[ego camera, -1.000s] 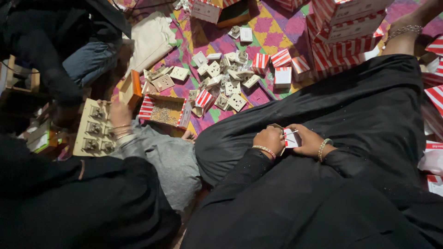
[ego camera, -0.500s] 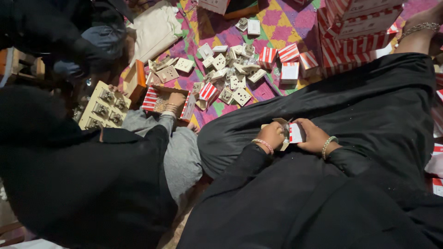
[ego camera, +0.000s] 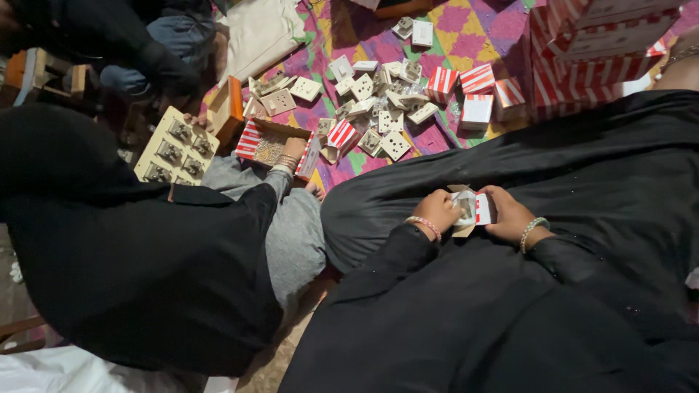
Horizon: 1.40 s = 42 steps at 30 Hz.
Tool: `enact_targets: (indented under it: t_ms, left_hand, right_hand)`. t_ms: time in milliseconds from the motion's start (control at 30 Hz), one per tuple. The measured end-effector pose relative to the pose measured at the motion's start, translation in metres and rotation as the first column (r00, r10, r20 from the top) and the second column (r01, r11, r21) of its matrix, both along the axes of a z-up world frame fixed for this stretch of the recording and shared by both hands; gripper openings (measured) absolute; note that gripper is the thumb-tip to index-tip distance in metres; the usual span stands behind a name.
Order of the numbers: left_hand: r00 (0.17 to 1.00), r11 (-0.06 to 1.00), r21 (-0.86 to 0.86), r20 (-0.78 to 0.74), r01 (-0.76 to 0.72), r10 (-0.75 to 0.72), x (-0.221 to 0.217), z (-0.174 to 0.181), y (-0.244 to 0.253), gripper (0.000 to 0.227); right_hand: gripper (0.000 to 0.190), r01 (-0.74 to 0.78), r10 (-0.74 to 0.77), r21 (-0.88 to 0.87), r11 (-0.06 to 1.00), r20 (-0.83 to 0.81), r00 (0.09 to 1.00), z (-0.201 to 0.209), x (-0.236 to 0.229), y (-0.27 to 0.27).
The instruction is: The person uses a small tool to manipulate white electrical socket components, then places them into small red-and-white striped boxes. The person repeats this process with multiple components and boxes while seated on the floor.
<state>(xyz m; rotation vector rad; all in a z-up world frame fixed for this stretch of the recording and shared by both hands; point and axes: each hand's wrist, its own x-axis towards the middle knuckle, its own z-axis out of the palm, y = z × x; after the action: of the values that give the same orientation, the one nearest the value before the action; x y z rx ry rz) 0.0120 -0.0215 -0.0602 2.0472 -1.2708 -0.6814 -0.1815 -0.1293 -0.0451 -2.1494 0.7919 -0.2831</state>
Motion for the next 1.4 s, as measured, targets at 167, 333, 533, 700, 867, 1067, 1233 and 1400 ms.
enact_targets:
  t_ms: [167,333,533,700,867,1067,1233,1400]
  left_hand:
    - [1.000,0.998,0.065,-0.014,-0.008,0.009,0.001,-0.021,-0.001,0.038]
    - [0.941,0.997,-0.061,-0.337,-0.045,0.022,0.010,-0.070,-0.015,0.030]
    - [0.957,0.993,-0.081,-0.286,-0.081,0.055,0.017,-0.084,-0.014,0.026]
    - [0.994,0.987,-0.157,-0.106,-0.012,-0.004,0.026,-0.050,-0.006,0.026]
    - [0.968,0.973,-0.205,-0.245,-0.106,0.054,0.028,-0.014,0.007,0.027]
    - [0.970,0.929,-0.353,-0.243,-0.108,0.020,0.042,0.022,0.019,0.024]
    - [0.880,0.884,-0.446,-0.465,-0.141,-0.094,0.052,0.024,0.025,0.024]
    - [0.867,0.897,-0.411,-0.493,-0.161,-0.071,0.056,0.021,0.024,0.016]
  right_hand:
    - [0.078,0.028,-0.022,0.074,0.997,-0.081,0.996,0.007,-0.002,0.004]
    - [0.079,-0.017,0.018,0.036,0.999,-0.031,0.999,0.011,0.000,0.003]
    - [0.083,0.016,-0.012,0.053,0.998,-0.082,0.997,-0.001,0.000,-0.003]
    - [0.081,0.024,-0.023,0.017,1.000,-0.063,0.998,-0.006,-0.001,-0.006]
    - [0.078,0.089,-0.085,0.029,0.996,-0.132,0.988,0.006,0.000,-0.003]
    - [0.078,0.180,-0.168,0.055,0.982,-0.175,0.970,0.013,0.000,-0.004]
    - [0.085,0.142,-0.146,-0.038,0.989,-0.158,0.977,0.001,-0.003,-0.007]
    - [0.082,0.154,-0.161,-0.070,0.986,-0.110,0.981,0.003,-0.009,-0.011]
